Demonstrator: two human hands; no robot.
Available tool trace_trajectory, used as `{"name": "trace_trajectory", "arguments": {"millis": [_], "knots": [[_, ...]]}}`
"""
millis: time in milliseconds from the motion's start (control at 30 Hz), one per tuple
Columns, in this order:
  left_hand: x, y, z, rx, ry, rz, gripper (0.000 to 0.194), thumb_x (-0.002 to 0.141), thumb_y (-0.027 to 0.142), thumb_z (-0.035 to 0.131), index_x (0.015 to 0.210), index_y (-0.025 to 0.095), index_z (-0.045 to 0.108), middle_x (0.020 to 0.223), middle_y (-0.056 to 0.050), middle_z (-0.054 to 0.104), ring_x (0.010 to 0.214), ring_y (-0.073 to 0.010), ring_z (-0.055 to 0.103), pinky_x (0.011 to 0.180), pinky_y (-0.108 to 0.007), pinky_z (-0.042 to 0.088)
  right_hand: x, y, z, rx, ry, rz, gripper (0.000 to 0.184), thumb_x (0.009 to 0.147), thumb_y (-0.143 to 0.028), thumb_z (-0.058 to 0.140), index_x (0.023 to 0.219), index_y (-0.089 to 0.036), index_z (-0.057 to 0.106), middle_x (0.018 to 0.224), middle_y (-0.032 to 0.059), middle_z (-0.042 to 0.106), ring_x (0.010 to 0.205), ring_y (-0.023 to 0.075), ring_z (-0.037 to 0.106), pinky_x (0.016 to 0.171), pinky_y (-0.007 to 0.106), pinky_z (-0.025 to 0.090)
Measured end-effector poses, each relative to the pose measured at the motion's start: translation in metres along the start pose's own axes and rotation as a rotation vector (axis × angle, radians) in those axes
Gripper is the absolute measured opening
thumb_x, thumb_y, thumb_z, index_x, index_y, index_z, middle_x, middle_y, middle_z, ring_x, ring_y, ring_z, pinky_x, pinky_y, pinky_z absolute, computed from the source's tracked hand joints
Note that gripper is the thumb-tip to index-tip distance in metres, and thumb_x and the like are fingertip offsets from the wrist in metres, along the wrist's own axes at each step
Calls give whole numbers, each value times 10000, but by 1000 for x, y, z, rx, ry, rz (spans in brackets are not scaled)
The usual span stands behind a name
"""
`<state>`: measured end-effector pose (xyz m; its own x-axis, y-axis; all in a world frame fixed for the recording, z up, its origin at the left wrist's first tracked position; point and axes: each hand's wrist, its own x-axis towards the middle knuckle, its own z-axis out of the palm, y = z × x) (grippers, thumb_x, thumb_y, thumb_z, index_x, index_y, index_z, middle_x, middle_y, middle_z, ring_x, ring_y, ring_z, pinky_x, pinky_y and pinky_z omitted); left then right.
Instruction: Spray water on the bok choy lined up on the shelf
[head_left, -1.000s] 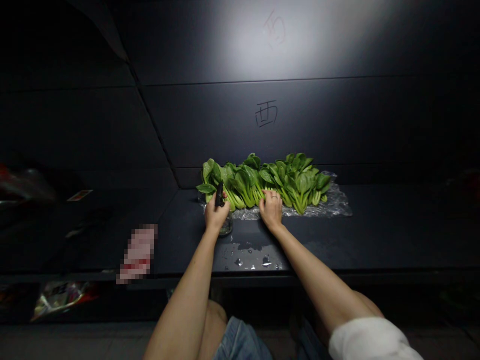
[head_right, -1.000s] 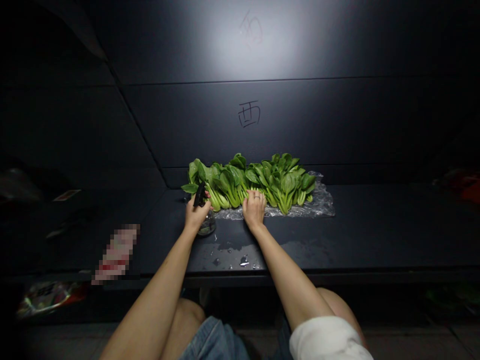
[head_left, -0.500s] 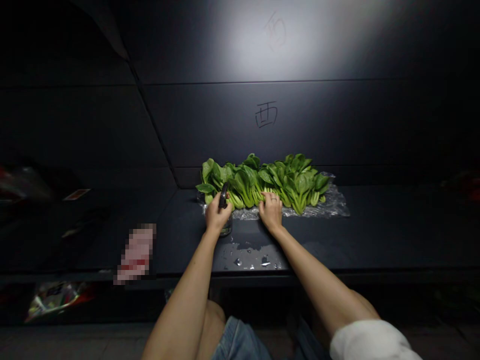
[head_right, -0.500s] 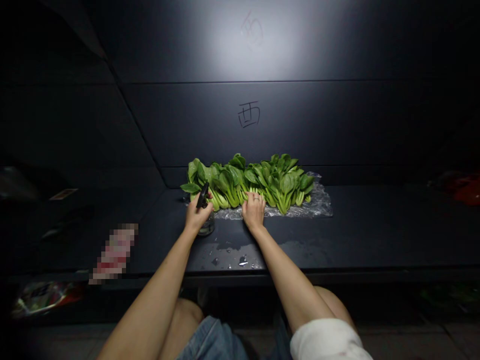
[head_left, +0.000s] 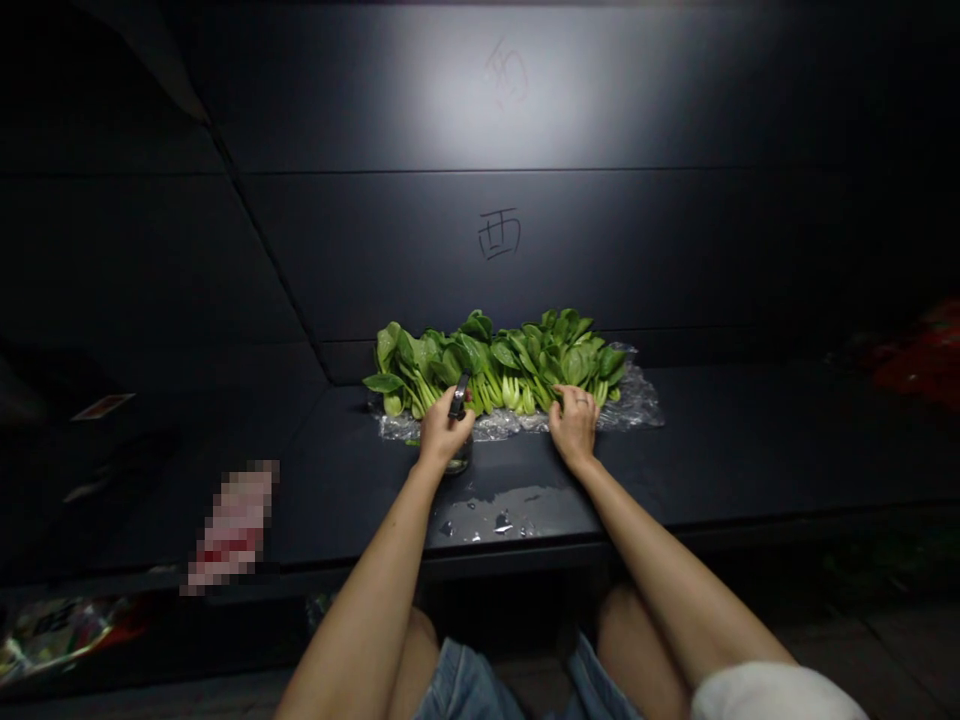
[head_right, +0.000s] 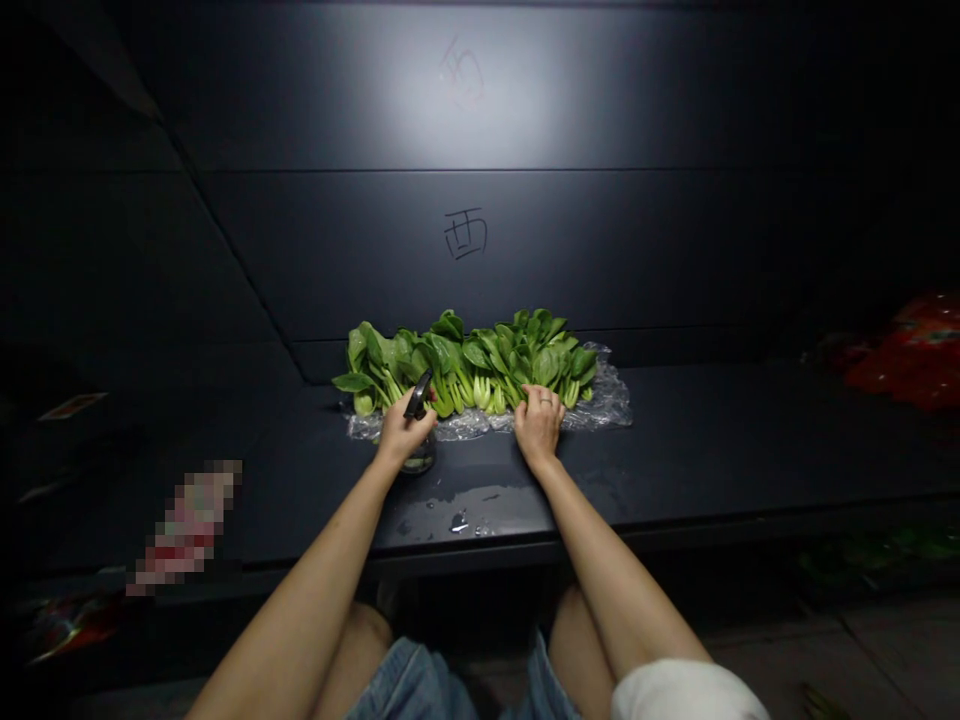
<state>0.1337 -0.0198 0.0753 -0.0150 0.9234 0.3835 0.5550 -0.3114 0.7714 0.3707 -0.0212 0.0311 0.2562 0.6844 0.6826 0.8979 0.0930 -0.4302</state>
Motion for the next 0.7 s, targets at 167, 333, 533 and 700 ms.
{"name": "trace_trajectory", "arguments": {"millis": [167, 333, 533, 700], "knots": [[-2, 17, 16, 38, -66, 57, 243, 760, 237, 568, 983, 208, 659, 777, -14, 692, 723, -173, 646, 663, -251, 465, 1, 26, -5, -2, 55, 88, 349, 842, -185, 459, 1126, -152, 658, 1172, 159, 602, 1129, 309, 498, 965, 467, 406], [-2, 33, 34, 66, -126, 101, 188, 766, 222, 567, 931, 212, 657, 778, -16, 692, 726, -180, 646, 658, -254, 453, -1, 38, -1, 22, 63, 158, 345, 861, -278, 491, 1130, -139, 657, 1121, 177, 594, 1064, 300, 534, 946, 451, 434], [3, 48, 45, 106, -179, 142, 229, 769, 225, 605, 987, 208, 671, 893, -49, 725, 843, -215, 672, 725, -275, 473, -2, 45, 5, 63, 13, 171, 379, 876, -327, 501, 1179, -140, 630, 1127, 179, 613, 1046, 282, 566, 917, 414, 458], [6, 53, 49, 179, -211, 152, 196, 780, 225, 599, 959, 220, 678, 848, -49, 720, 791, -223, 673, 662, -272, 448, -1, 46, 9, 91, -18, 196, 389, 883, -329, 493, 1202, -145, 620, 1122, 174, 637, 921, 257, 600, 842, 385, 483]]}}
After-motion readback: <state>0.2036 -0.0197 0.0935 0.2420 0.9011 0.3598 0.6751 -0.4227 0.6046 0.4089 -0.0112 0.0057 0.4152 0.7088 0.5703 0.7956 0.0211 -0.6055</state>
